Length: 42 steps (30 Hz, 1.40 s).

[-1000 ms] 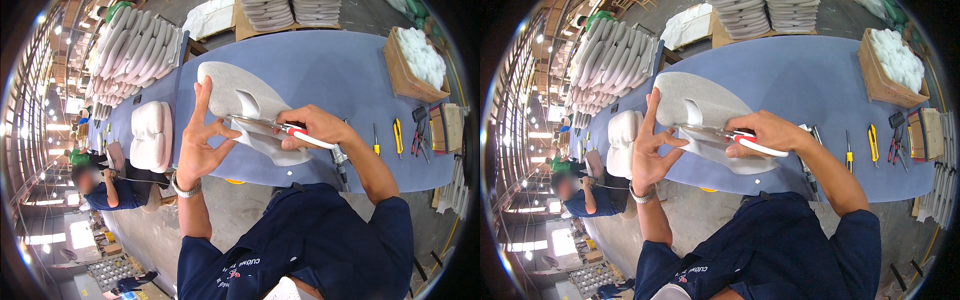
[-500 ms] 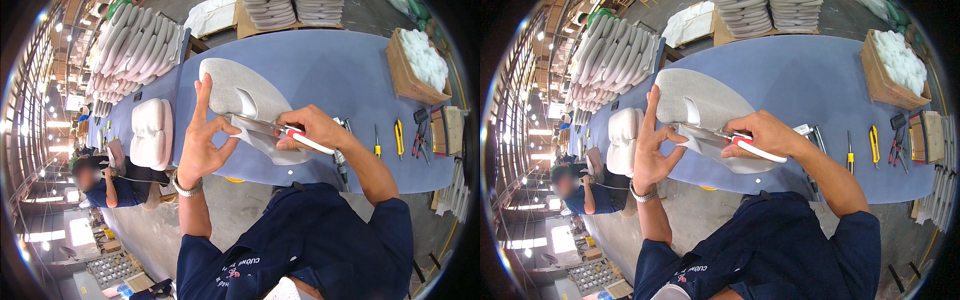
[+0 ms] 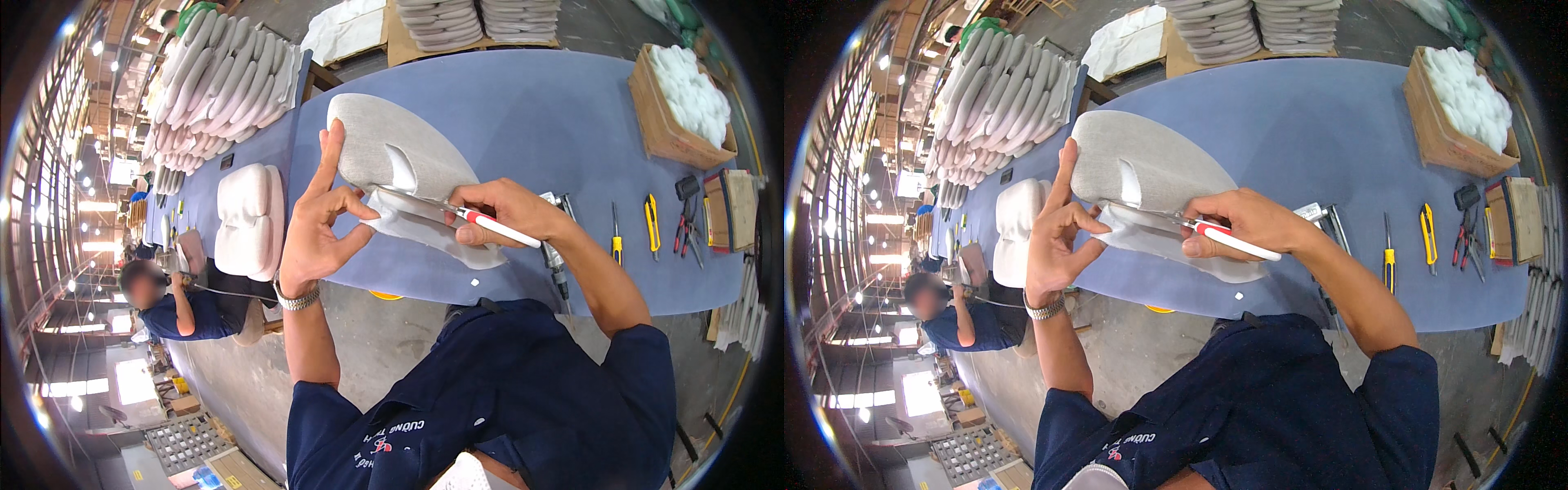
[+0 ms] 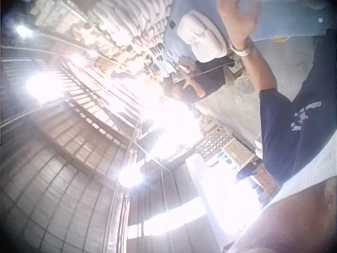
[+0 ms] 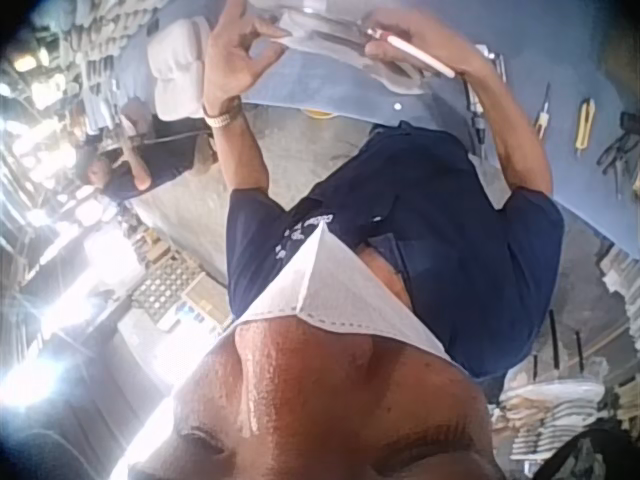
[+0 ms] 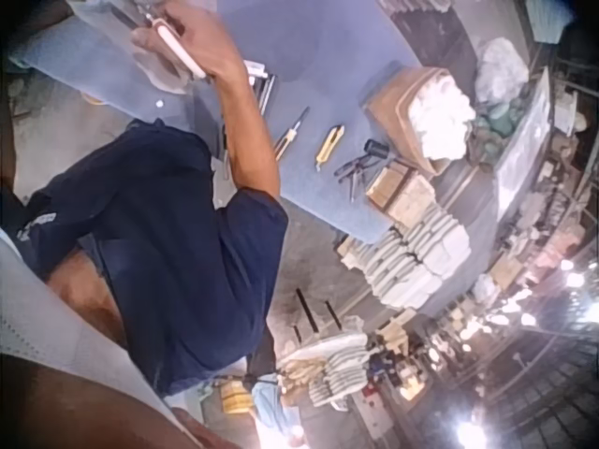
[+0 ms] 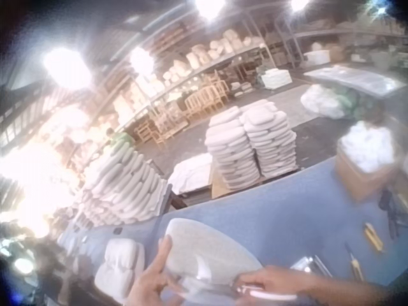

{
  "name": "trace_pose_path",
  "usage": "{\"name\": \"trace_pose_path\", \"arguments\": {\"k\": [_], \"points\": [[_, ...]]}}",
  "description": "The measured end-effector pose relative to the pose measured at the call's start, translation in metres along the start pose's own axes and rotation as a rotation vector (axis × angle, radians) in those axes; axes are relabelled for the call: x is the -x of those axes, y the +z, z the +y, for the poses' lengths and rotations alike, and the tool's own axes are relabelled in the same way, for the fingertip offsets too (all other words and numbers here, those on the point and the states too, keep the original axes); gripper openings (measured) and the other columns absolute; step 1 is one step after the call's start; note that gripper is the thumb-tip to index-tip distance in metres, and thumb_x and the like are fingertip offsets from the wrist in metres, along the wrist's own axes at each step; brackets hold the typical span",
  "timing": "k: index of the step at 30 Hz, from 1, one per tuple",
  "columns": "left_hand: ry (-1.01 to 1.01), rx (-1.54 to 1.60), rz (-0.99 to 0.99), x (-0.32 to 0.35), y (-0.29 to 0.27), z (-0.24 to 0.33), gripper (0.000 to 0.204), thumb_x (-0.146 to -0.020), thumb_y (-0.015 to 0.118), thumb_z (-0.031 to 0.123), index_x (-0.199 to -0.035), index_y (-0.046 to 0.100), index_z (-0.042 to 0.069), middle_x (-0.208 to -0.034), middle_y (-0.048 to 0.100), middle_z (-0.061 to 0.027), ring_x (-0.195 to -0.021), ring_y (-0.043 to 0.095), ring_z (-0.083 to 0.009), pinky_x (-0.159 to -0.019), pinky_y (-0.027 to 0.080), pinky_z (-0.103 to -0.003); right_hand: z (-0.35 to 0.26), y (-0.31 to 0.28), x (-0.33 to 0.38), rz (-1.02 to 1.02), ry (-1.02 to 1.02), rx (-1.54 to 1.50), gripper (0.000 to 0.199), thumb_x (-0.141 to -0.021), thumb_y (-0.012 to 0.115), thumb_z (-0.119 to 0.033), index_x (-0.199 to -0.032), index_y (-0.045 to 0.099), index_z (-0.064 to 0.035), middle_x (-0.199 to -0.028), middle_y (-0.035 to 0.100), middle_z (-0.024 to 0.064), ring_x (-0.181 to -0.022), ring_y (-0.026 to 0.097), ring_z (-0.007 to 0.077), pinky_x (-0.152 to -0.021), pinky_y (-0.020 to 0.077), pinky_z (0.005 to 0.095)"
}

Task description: The person wraps a white fabric cover around a cushion, trims excess fabric with scissors, and secures the cover using a staple gun. The person repeats this process for multiple cushions, stacking the finished items on the table.

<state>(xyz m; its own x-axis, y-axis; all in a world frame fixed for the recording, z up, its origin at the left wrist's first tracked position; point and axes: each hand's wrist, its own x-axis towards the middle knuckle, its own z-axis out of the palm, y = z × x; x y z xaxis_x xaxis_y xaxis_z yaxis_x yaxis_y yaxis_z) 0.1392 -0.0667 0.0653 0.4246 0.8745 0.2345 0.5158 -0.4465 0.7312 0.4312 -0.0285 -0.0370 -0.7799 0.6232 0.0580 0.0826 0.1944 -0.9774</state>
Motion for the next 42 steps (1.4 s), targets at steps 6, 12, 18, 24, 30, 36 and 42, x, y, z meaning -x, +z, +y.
{"name": "trace_pose_path", "arguments": {"k": [6,12,18,24,30,36,42], "points": [[0.006,-0.129,0.013,-0.001,0.006,0.005,0.02,-0.069,0.072,-0.012,-0.076,0.075,0.007,-0.173,0.017,-0.0224,-0.161,0.009,-0.0388,-0.112,0.044,-0.04,-0.006,0.001,0.002,0.064,-0.025,0.046,0.066,-0.088,0.071,-0.069,-0.108,0.073,-0.0062,-0.083,0.071,0.0095,-0.076,0.069,0.0234,-0.069,0.0534,0.0358],[0.01,-0.166,0.033,-0.002,0.01,0.006,0.02,-0.068,0.074,-0.009,-0.076,0.076,0.008,-0.172,0.019,-0.0229,-0.161,0.011,-0.0399,-0.113,0.043,-0.044,-0.017,0.001,0.001,0.071,0.012,0.069,0.063,-0.085,0.076,-0.065,-0.105,0.074,-0.0053,-0.078,0.071,0.0092,-0.072,0.067,0.0225,-0.065,0.0511,0.0358],[0.103,-0.215,0.021,-0.007,0.011,0.006,0.016,-0.065,0.079,-0.002,-0.078,0.074,0.007,-0.169,0.019,-0.0317,-0.158,0.009,-0.0499,-0.126,0.014,-0.056,-0.009,0.004,0.001,0.144,-0.057,0.056,0.046,-0.086,0.084,-0.049,-0.102,0.075,-0.0063,-0.07,0.063,0.0038,-0.063,0.055,0.0134,-0.06,0.0431,0.0296],[-0.082,0.153,0.107,-0.007,0.011,0.02,0.067,-0.071,0.081,-0.003,-0.136,0.067,0.008,-0.169,0.027,-0.0251,-0.158,0.016,-0.0447,-0.126,0.024,-0.05,-0.005,-0.003,0.004,0.064,0.046,-0.018,0.046,-0.085,0.085,-0.047,-0.107,0.076,-0.008,-0.076,0.066,0.0033,-0.067,0.058,0.0127,-0.063,0.0445,0.0292],[0.041,-0.559,0.131,-0.018,0.004,0.004,0.079,-0.07,0.088,0.003,-0.143,0.062,0.013,-0.157,0.052,-0.0101,-0.149,0.042,-0.0341,-0.117,0.043,-0.045,0.007,-0.001,0.021,0.008,-0.014,0.098,0.058,-0.084,0.082,-0.054,-0.118,0.075,-0.007,-0.095,0.076,0.0115,-0.083,0.07,0.0223,-0.075,0.0537,0.0336],[0.098,-0.632,0.233,-0.01,-0.007,0.0,0.066,-0.062,0.094,0.017,-0.124,0.075,0.013,-0.129,0.073,-0.0049,-0.125,0.063,-0.0274,-0.109,0.049,-0.038,0.072,-0.006,0.087,0.577,0.271,0.154,0.061,-0.078,0.09,-0.034,-0.127,0.07,-0.0025,-0.117,0.076,0.0173,-0.105,0.073,0.0324,-0.091,0.0551,0.0378],[0.104,-0.568,0.188,0.005,-0.006,-0.005,0.058,-0.061,0.098,0.025,-0.111,0.077,0.007,-0.113,0.076,-0.0088,-0.113,0.069,-0.0269,-0.11,0.047,-0.041,0.168,-0.039,0.193,0.793,0.786,0.638,0.052,-0.084,0.083,-0.032,-0.129,0.068,-0.009,-0.113,0.074,0.0192,-0.107,0.069,0.0426,-0.087,0.0543,0.0471]]}}
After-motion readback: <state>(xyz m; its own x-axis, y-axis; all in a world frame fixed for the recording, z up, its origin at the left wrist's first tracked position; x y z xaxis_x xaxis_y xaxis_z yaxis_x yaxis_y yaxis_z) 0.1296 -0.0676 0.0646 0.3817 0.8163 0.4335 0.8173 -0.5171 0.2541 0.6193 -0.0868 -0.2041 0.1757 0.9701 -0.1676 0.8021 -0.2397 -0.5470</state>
